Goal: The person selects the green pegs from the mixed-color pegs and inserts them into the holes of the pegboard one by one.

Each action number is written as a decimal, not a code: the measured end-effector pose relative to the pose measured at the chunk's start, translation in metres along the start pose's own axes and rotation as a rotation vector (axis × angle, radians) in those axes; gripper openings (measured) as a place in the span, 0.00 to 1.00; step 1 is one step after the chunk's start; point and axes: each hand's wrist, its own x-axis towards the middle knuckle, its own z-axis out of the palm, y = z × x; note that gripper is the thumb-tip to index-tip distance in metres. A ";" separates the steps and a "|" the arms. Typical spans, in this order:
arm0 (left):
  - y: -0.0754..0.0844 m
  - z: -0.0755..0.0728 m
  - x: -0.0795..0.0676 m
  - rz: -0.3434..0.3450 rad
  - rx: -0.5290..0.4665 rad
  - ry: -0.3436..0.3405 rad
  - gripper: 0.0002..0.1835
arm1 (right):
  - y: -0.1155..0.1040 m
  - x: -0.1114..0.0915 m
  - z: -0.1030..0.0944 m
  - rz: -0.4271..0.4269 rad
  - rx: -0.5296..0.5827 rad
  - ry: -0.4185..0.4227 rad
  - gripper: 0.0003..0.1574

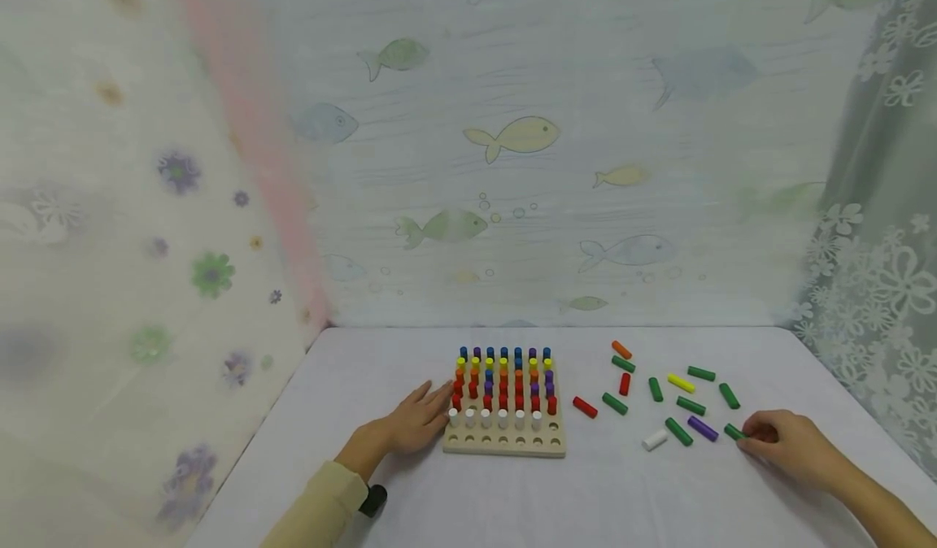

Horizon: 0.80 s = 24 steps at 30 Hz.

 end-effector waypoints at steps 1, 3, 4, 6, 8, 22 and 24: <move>0.001 -0.001 0.000 -0.004 0.001 -0.001 0.33 | 0.000 0.000 0.000 0.000 -0.002 -0.002 0.14; 0.002 -0.002 0.000 -0.010 0.007 -0.006 0.33 | 0.000 0.001 -0.001 -0.001 -0.003 -0.007 0.14; 0.003 -0.002 0.000 -0.013 0.008 -0.009 0.33 | 0.000 0.001 -0.001 -0.001 -0.003 -0.008 0.14; 0.004 -0.003 0.000 -0.018 0.010 -0.011 0.33 | 0.000 0.001 -0.002 0.000 -0.003 -0.008 0.14; 0.004 -0.003 0.000 -0.019 0.010 -0.013 0.33 | 0.000 0.000 -0.002 0.001 -0.004 -0.010 0.14; 0.000 0.000 0.002 0.000 0.028 -0.014 0.33 | -0.003 -0.003 -0.012 -0.034 0.054 0.034 0.14; 0.000 -0.001 0.002 -0.001 0.037 -0.015 0.33 | -0.006 -0.003 -0.014 -0.041 0.058 0.042 0.15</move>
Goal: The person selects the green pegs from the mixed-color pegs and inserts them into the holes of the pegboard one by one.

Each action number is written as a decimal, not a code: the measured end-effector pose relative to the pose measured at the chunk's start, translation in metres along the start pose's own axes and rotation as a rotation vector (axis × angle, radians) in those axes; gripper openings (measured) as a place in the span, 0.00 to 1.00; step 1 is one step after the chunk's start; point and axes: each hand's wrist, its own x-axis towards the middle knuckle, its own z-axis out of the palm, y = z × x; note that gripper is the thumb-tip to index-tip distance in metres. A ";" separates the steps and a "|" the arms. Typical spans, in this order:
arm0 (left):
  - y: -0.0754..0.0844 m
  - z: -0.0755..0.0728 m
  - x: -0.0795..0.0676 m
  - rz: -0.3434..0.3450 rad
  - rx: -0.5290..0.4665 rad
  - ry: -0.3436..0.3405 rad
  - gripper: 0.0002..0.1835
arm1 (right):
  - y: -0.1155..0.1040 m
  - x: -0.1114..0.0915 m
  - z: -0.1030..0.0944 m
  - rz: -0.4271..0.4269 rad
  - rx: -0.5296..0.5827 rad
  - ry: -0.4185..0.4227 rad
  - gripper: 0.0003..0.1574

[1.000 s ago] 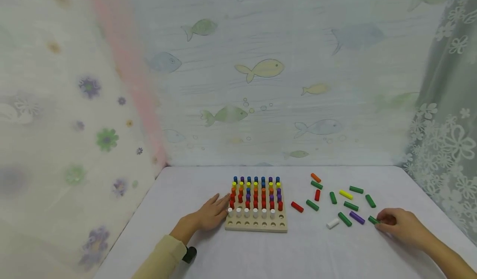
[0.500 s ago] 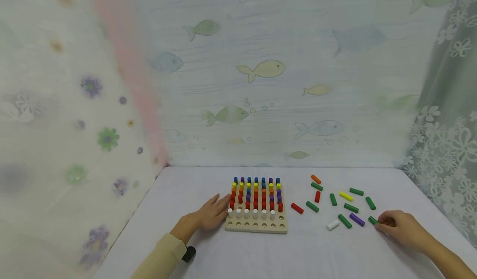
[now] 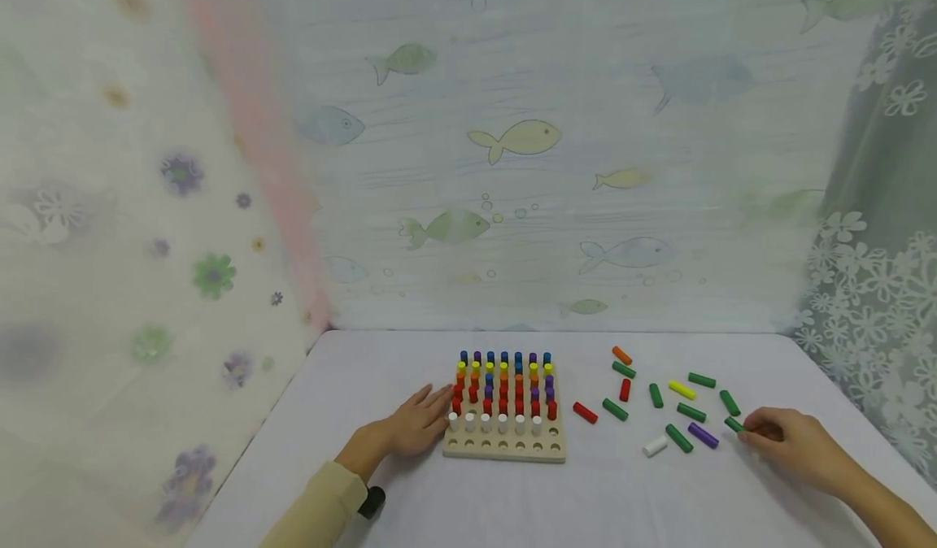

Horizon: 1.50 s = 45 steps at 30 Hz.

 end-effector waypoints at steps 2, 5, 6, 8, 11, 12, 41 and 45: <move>0.000 0.000 0.000 0.005 0.008 -0.001 0.33 | -0.003 -0.001 -0.002 -0.004 -0.007 0.009 0.16; 0.000 -0.001 0.001 0.013 0.015 -0.003 0.33 | -0.009 -0.002 -0.005 -0.020 -0.027 0.035 0.16; -0.001 -0.001 0.002 0.014 0.016 -0.005 0.33 | -0.010 -0.002 -0.006 -0.028 -0.035 0.048 0.15; -0.002 -0.001 0.003 0.015 0.019 -0.005 0.33 | -0.014 -0.003 -0.008 -0.046 -0.044 0.074 0.15; -0.005 0.001 0.006 0.010 0.028 -0.006 0.33 | -0.019 -0.003 -0.009 -0.062 -0.052 0.104 0.15; -0.006 0.002 0.006 0.008 0.031 -0.005 0.33 | -0.021 -0.003 -0.009 -0.064 -0.051 0.110 0.15; -0.006 0.003 0.004 -0.003 0.079 -0.016 0.34 | -0.077 -0.003 0.012 -0.164 0.052 0.227 0.14; -0.003 -0.001 0.003 -0.003 0.077 -0.024 0.34 | -0.085 -0.002 0.017 -0.192 0.067 0.232 0.12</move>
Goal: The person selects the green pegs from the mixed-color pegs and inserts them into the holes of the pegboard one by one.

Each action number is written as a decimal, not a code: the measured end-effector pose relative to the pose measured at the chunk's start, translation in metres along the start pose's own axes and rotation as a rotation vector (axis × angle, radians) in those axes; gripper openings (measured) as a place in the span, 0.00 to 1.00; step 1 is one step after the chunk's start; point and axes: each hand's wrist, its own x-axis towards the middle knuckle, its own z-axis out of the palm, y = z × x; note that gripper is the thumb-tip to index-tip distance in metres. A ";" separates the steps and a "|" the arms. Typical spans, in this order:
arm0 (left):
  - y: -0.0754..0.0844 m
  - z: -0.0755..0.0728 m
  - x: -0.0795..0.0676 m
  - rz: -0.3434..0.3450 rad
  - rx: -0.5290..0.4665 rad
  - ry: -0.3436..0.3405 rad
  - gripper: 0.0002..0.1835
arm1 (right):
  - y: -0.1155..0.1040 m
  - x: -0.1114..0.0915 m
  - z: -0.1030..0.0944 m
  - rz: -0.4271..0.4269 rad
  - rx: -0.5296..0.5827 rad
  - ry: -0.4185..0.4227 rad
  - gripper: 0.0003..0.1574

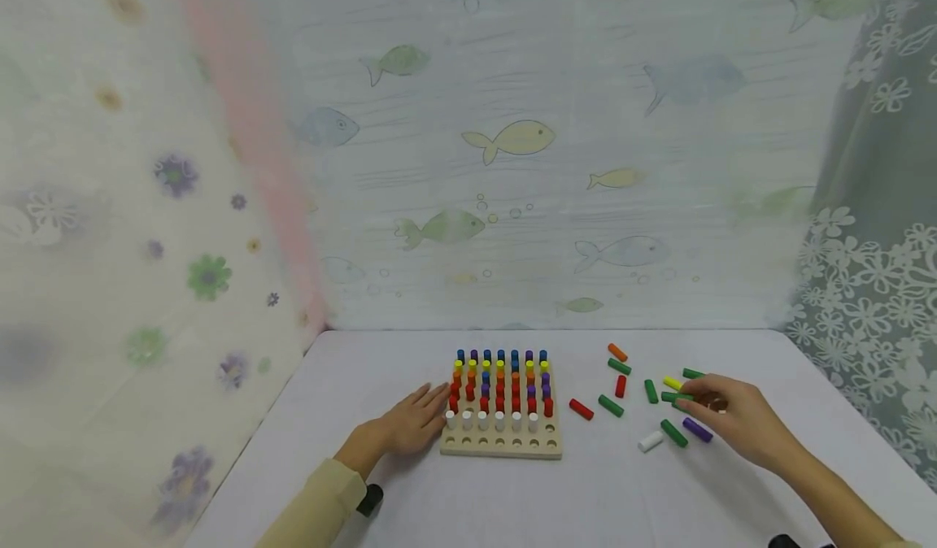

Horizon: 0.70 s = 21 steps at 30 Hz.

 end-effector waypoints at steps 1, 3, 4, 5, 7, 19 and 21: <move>0.000 0.000 0.000 0.000 0.000 -0.001 0.34 | -0.002 0.001 0.001 -0.006 0.007 0.000 0.12; 0.000 0.000 0.000 0.001 -0.001 -0.005 0.34 | -0.005 0.002 0.004 -0.014 0.020 -0.003 0.11; -0.001 0.001 0.001 0.000 0.001 -0.006 0.34 | -0.007 0.003 0.005 -0.018 0.027 -0.006 0.11; -0.002 0.003 0.002 -0.003 0.000 -0.006 0.34 | -0.009 0.003 0.006 -0.021 0.034 -0.008 0.11; -0.004 0.005 0.003 -0.004 -0.003 -0.001 0.34 | -0.012 0.004 0.009 -0.034 0.047 -0.009 0.10; -0.009 0.011 0.007 -0.013 -0.022 0.018 0.34 | -0.027 0.008 0.020 -0.109 0.101 0.019 0.08; -0.009 0.011 0.007 -0.012 -0.016 0.015 0.34 | -0.030 0.008 0.021 -0.105 0.113 0.017 0.09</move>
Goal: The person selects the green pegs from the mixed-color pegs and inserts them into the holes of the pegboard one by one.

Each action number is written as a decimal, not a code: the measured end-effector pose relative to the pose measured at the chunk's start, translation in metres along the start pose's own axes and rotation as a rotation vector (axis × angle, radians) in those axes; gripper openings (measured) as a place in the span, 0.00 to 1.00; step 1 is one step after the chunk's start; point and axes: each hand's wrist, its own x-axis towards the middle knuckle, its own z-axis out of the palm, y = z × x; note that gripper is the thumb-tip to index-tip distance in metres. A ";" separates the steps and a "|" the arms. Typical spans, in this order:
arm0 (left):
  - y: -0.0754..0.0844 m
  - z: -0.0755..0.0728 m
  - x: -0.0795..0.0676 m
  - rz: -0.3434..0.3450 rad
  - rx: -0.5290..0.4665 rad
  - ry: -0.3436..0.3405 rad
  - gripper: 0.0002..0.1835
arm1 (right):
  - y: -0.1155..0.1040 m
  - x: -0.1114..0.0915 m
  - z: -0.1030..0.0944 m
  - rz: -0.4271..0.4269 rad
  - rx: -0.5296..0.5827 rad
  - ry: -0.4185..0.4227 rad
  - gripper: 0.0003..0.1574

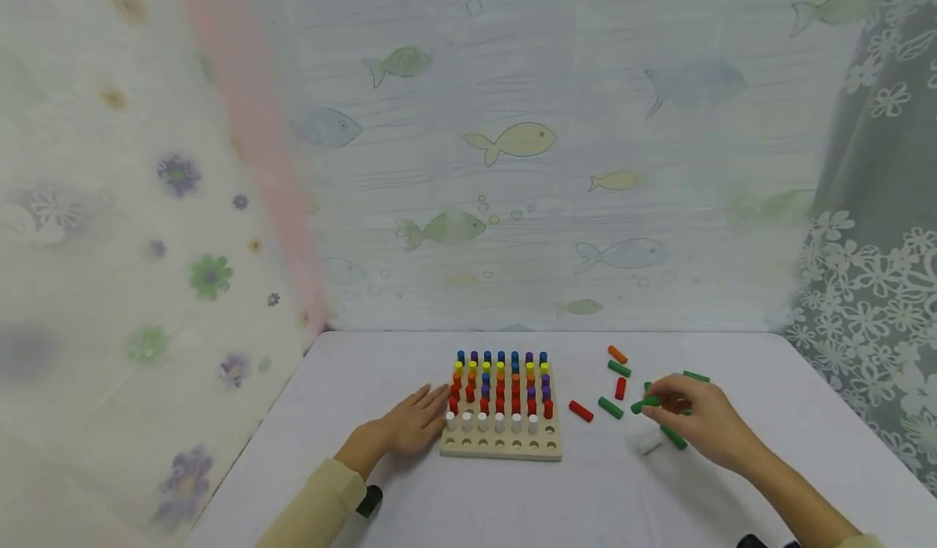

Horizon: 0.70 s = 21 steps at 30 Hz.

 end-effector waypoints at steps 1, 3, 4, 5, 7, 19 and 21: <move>0.000 0.000 0.000 0.001 0.002 -0.001 0.34 | -0.001 0.001 0.001 0.000 0.007 -0.001 0.09; 0.000 0.000 0.000 0.002 0.004 -0.001 0.34 | -0.004 0.002 0.003 -0.002 0.024 -0.005 0.10; 0.000 -0.001 0.000 0.002 0.005 -0.001 0.34 | -0.005 0.002 0.005 -0.005 0.028 -0.009 0.10; 0.001 -0.001 0.000 0.001 0.006 -0.002 0.34 | -0.006 0.003 0.006 -0.007 0.035 -0.013 0.10; 0.001 -0.001 0.000 0.001 0.002 -0.001 0.34 | -0.009 0.004 0.008 -0.014 0.050 -0.024 0.10; 0.007 -0.007 -0.007 0.010 0.012 -0.011 0.34 | -0.021 0.010 0.025 -0.096 0.101 -0.056 0.06; 0.007 -0.007 -0.007 0.020 0.015 -0.002 0.34 | -0.023 0.012 0.028 -0.100 0.116 -0.062 0.06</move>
